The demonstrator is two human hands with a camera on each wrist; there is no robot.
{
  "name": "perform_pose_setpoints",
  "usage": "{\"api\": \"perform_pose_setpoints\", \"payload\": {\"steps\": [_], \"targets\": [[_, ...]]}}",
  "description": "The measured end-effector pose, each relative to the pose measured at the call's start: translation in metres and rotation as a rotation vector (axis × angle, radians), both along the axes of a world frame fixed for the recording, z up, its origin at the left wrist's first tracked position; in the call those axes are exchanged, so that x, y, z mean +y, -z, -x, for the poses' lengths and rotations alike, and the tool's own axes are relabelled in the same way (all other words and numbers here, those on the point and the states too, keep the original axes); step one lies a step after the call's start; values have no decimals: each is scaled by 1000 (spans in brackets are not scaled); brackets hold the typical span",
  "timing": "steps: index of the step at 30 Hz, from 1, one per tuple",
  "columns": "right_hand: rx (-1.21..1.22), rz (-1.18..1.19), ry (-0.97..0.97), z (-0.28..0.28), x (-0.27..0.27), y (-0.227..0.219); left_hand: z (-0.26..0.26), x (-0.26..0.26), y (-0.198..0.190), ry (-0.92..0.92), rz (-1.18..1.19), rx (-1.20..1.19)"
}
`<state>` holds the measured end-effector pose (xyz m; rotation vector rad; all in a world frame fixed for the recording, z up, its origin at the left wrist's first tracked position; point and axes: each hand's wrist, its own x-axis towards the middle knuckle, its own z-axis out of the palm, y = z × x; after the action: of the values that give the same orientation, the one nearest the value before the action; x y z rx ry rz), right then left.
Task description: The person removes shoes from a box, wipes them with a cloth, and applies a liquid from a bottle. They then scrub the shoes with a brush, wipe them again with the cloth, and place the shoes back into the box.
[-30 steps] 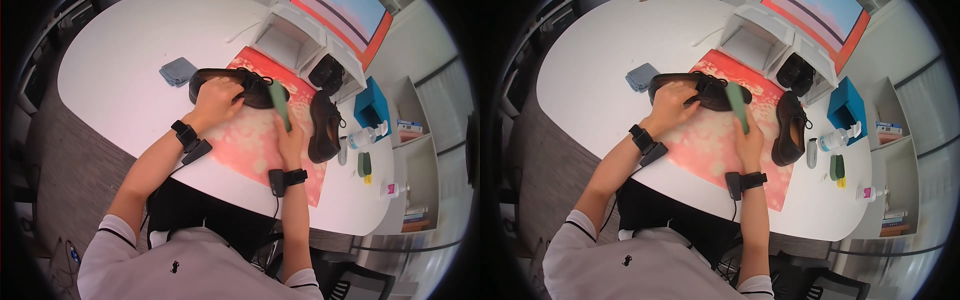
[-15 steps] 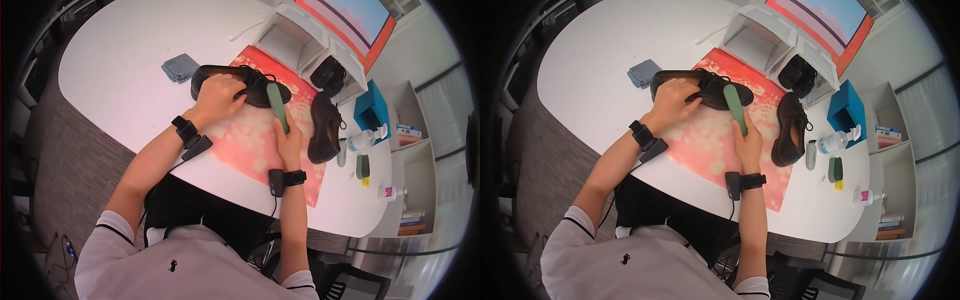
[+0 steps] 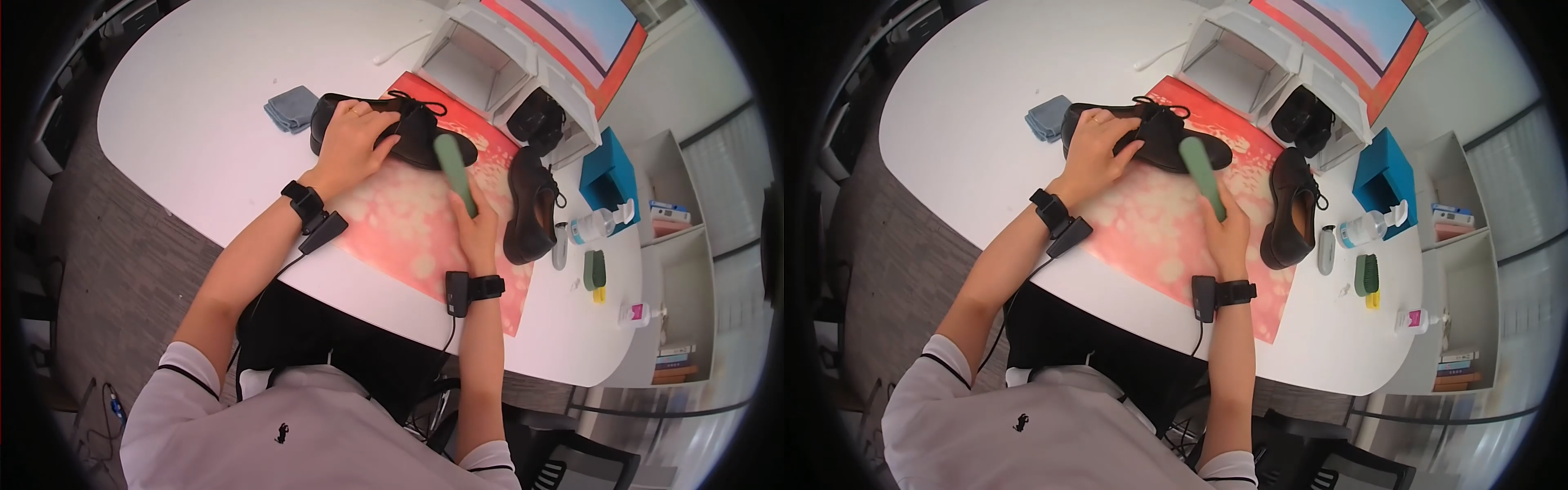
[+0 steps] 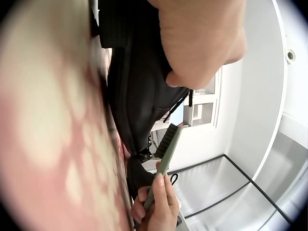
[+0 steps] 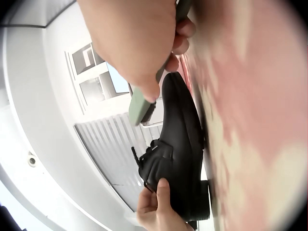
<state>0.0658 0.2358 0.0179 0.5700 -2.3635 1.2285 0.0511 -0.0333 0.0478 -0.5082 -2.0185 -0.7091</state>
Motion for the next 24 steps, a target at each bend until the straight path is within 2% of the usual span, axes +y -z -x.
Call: {"api": "perform_pose_setpoints", "payload": {"steps": [3,9,12,15,18,21,24], "targets": [[-39,-123,125,-4,-1,-9,4,0,1,-19,4,11],[-227,-206,486,-3,6,-18,6,1,3,-53,5,47],[113,26,262,3,8,0,6,0,3,-75,12,59],[110,44,36,2,-3,5,7,-1,3,-73,12,50],[-36,-111,132,-2,-5,-1,6,-1,4,-59,4,21],[-126,-178,328,-5,-1,-12,4,0,3,-59,-11,13],[-108,-219,468,-4,2,-10,5,1,6,-46,-36,11]]}}
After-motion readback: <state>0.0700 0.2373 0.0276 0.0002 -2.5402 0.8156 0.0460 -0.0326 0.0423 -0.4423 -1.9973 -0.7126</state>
